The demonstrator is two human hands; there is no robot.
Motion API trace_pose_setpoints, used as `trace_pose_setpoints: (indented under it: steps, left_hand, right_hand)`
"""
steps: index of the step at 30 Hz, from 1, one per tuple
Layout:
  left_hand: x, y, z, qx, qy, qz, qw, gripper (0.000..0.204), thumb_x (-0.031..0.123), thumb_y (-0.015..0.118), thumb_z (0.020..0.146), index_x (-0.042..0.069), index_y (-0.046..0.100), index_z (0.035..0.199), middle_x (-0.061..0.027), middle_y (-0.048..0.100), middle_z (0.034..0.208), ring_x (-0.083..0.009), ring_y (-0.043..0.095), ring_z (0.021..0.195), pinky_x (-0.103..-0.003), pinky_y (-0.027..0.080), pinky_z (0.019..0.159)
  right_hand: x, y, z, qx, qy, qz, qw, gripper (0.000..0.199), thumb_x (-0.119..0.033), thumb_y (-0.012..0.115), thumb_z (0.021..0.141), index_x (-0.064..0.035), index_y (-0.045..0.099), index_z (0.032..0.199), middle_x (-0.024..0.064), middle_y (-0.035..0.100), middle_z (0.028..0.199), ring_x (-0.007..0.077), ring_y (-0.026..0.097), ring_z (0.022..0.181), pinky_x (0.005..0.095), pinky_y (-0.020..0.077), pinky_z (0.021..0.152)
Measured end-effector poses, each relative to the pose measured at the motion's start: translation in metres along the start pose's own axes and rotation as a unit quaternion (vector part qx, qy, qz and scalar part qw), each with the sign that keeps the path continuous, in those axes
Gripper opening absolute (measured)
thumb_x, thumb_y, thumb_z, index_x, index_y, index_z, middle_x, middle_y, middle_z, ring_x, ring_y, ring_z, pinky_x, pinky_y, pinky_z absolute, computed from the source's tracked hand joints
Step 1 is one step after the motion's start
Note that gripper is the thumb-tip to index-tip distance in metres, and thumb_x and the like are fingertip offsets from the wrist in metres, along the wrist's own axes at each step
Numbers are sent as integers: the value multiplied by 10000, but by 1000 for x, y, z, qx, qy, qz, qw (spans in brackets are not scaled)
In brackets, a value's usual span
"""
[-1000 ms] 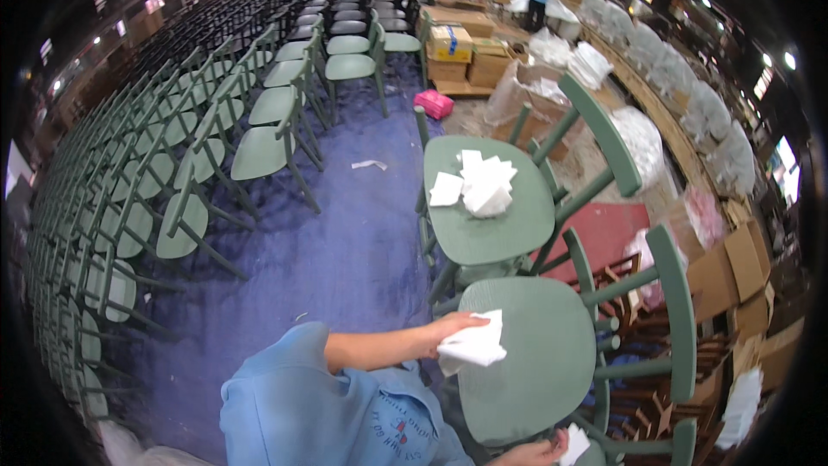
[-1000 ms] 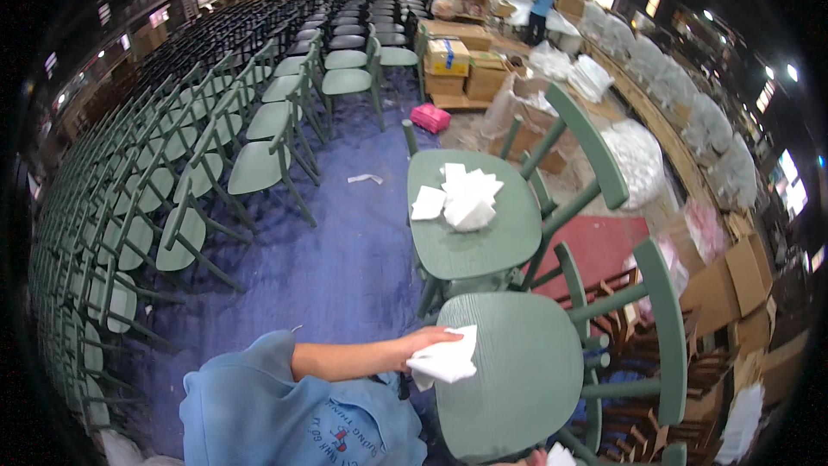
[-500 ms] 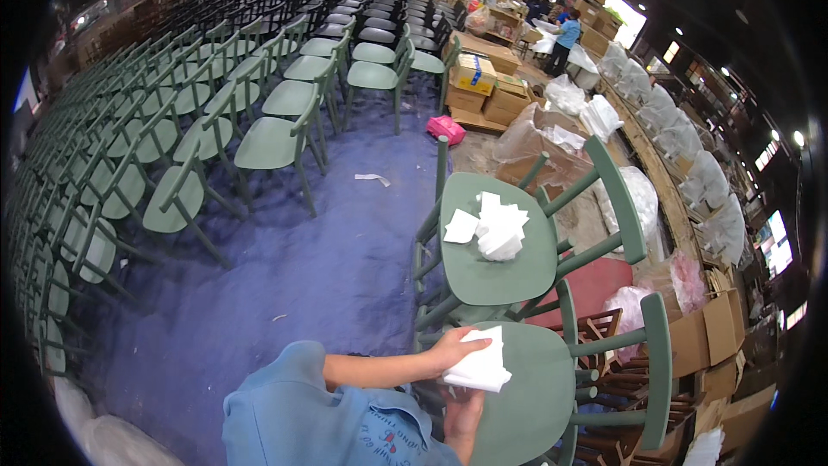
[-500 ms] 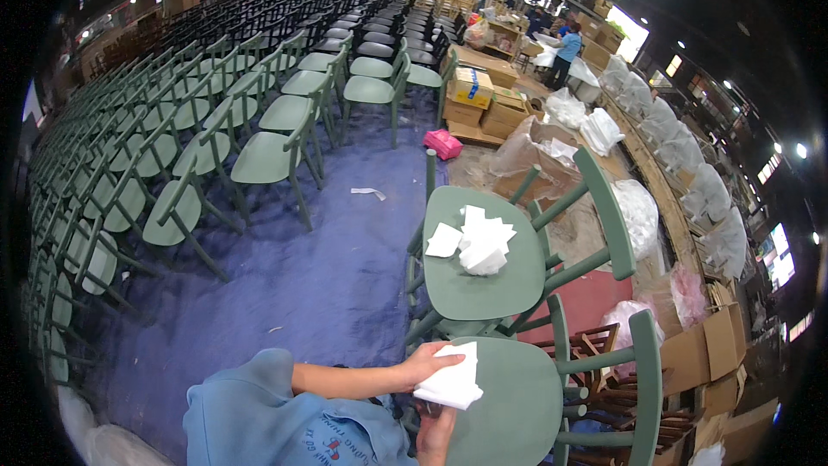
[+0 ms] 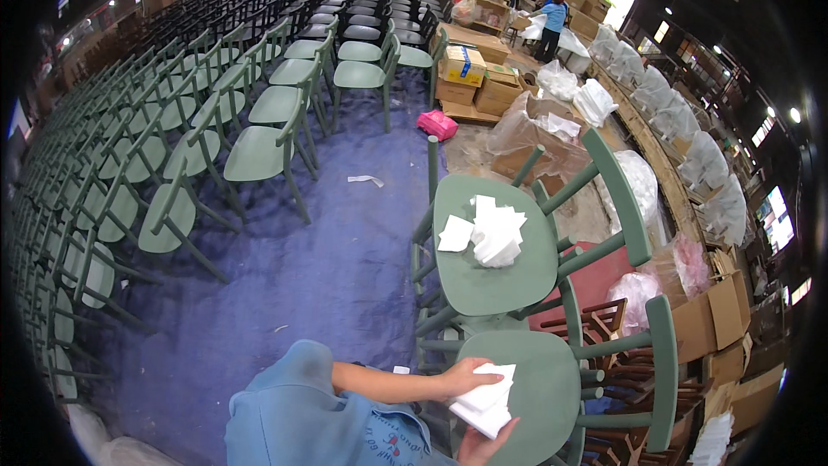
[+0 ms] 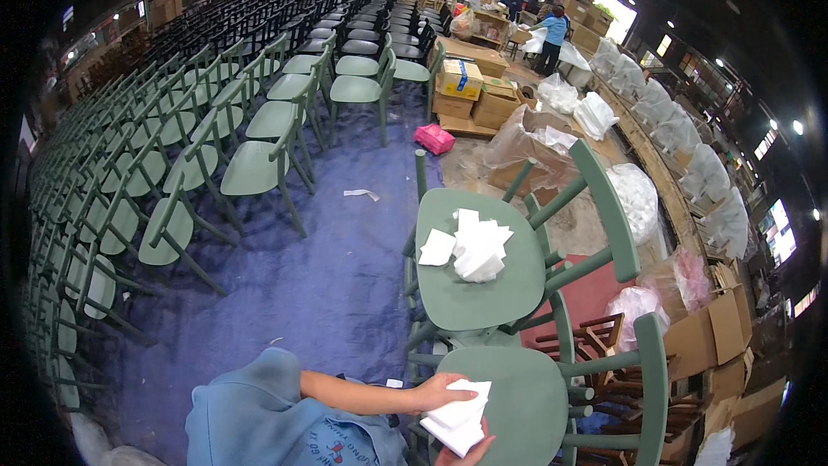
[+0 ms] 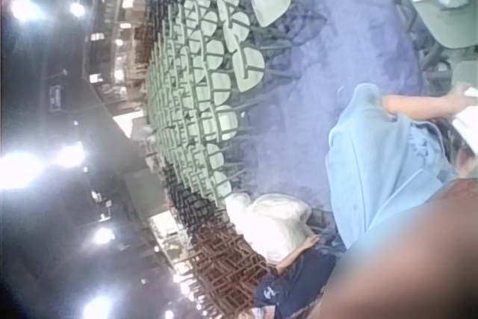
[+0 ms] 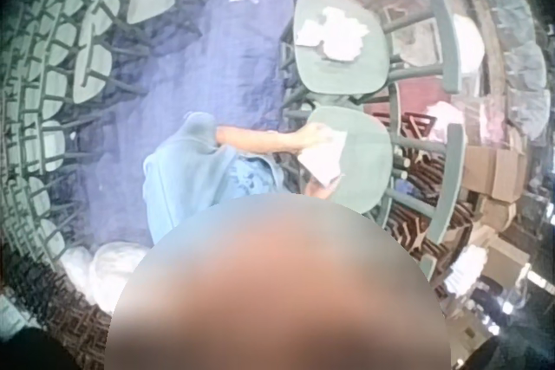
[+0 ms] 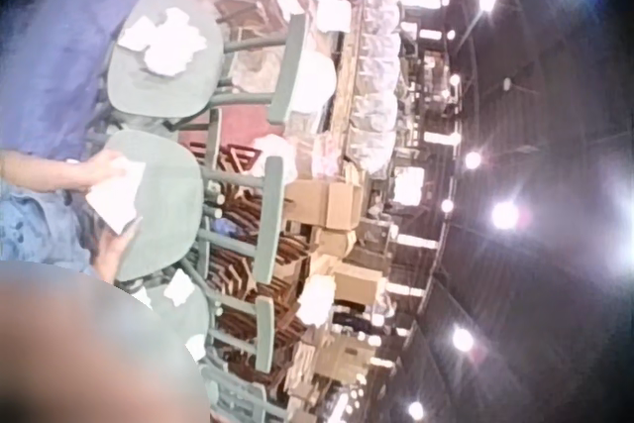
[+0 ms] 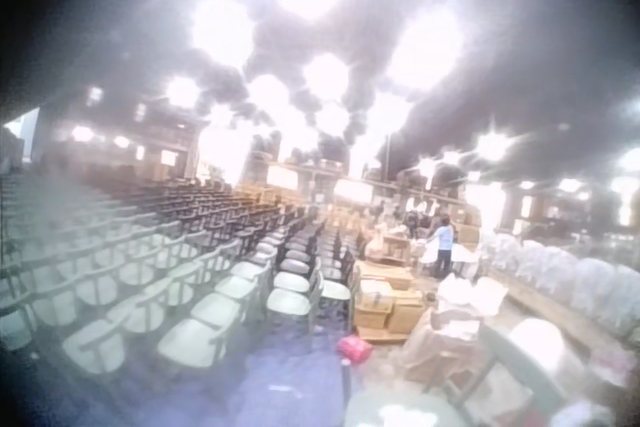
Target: The person takes white foam pads from a large plastic bag and places them on the seats of green wooden chairs. The person repeatedly reaches into the bag, retrieves pads, and distributes them across multiple chairs in a warehouse-like room.
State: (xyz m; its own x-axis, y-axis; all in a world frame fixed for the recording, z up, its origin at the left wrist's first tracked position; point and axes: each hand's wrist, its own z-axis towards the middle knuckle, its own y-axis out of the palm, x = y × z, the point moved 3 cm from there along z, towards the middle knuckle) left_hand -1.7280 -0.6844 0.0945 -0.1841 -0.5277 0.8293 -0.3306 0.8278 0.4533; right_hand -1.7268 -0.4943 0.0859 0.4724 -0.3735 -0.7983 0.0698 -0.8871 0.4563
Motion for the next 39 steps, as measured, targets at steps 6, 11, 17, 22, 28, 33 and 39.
trace_pose_setpoints:
  steps: [6,11,17,22,28,33,39]
  left_hand:
    - [11,-22,5,0,-2,23,1000,475,413,791,960,33,709,1234,-41,757,1025,-113,702,870,-293,561,768]
    - [0,-33,16,26,-31,4,999,383,347,781,978,50,716,1212,-43,757,1017,-110,703,843,-297,561,733]
    - [-1,-13,24,2,-8,160,987,447,373,785,974,20,702,1236,-103,747,1119,-172,693,984,-319,560,818]
    - [10,3,19,-52,-19,38,998,360,320,804,969,36,727,1176,-51,760,1037,-99,677,916,-298,562,799]
    - [17,-21,15,17,-32,-5,999,407,312,799,965,6,690,1211,-62,762,1021,-121,710,892,-288,571,790]
    - [14,2,24,-49,-72,-8,996,376,268,787,980,4,676,1224,-80,760,1029,-138,727,882,-313,597,774]
    - [-2,44,30,-150,-180,25,972,341,231,769,997,-3,679,1228,-90,761,1022,-153,738,881,-322,605,768]
  right_hand:
    - [-30,10,36,79,-73,-129,986,518,-455,545,1066,-90,529,1434,112,584,1355,240,587,1229,406,498,1002]
    - [-128,132,11,-49,-387,-296,872,375,-280,643,1013,-35,589,1292,126,620,1288,274,618,1140,447,514,950]
    - [-190,308,-119,-467,-706,-381,372,327,-243,762,857,-178,689,1169,63,699,1190,286,662,1081,426,544,928]
    - [-177,340,-151,-427,-822,-319,202,365,-299,639,935,-163,636,1274,53,643,1307,292,623,1160,412,508,1002]
    - [-180,317,-143,-363,-839,-346,212,440,-366,491,1027,-145,573,1399,42,575,1448,298,577,1254,395,465,1091]
    - [-202,293,-129,-245,-835,-428,246,517,-422,368,1105,-131,520,1503,32,518,1565,304,539,1333,380,429,1164]
    - [-229,239,-138,-14,-759,-579,298,482,-475,445,1098,-146,697,1343,-16,675,1410,119,510,1391,366,392,1205]
